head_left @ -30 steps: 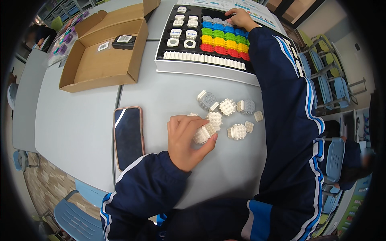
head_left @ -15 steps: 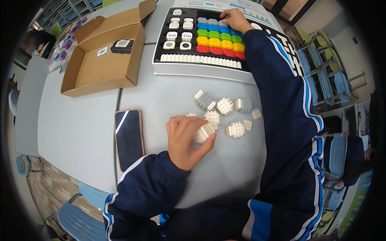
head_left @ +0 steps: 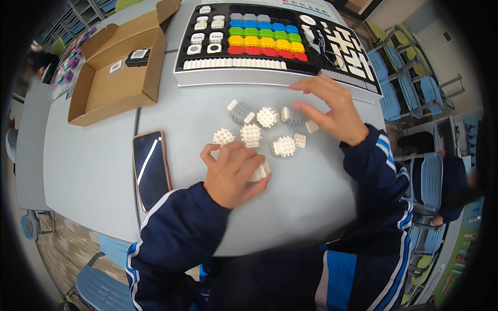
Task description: The person assembles small white and gray interlocking plastic blocks into several spherical shapes on a table. They repeatedly pick up pieces, connect them, and place the completed spheres into a compartmentalized tray.
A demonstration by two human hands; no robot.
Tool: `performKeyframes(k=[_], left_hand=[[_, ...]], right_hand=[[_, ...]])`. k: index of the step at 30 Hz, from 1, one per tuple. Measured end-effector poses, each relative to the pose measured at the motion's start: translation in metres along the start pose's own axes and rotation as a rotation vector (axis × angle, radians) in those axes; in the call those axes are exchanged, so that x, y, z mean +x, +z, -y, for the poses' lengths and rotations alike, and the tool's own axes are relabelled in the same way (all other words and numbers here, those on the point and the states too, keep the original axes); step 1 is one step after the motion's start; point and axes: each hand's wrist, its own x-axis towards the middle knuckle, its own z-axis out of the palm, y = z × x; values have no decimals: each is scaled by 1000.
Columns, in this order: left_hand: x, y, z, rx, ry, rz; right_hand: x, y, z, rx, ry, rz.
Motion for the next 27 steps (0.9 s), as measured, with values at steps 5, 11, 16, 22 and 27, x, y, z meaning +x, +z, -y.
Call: performKeyframes(k=[5, 11, 16, 22, 27], left_hand=[[-2, 6, 1, 94, 43, 25], [1, 0, -4, 166, 36, -34], [-7, -14, -7, 111, 214, -33], [-22, -15, -28, -2, 401, -45], [-11, -18, -29, -199, 472, 73]], right_hand=[[-49, 30, -20, 101, 182, -2], [-63, 45, -13, 0, -79, -214], [-99, 67, 40, 222, -461, -246], [-130, 92, 75, 509, -424, -153], [-132, 91, 81, 541, -451, -57]])
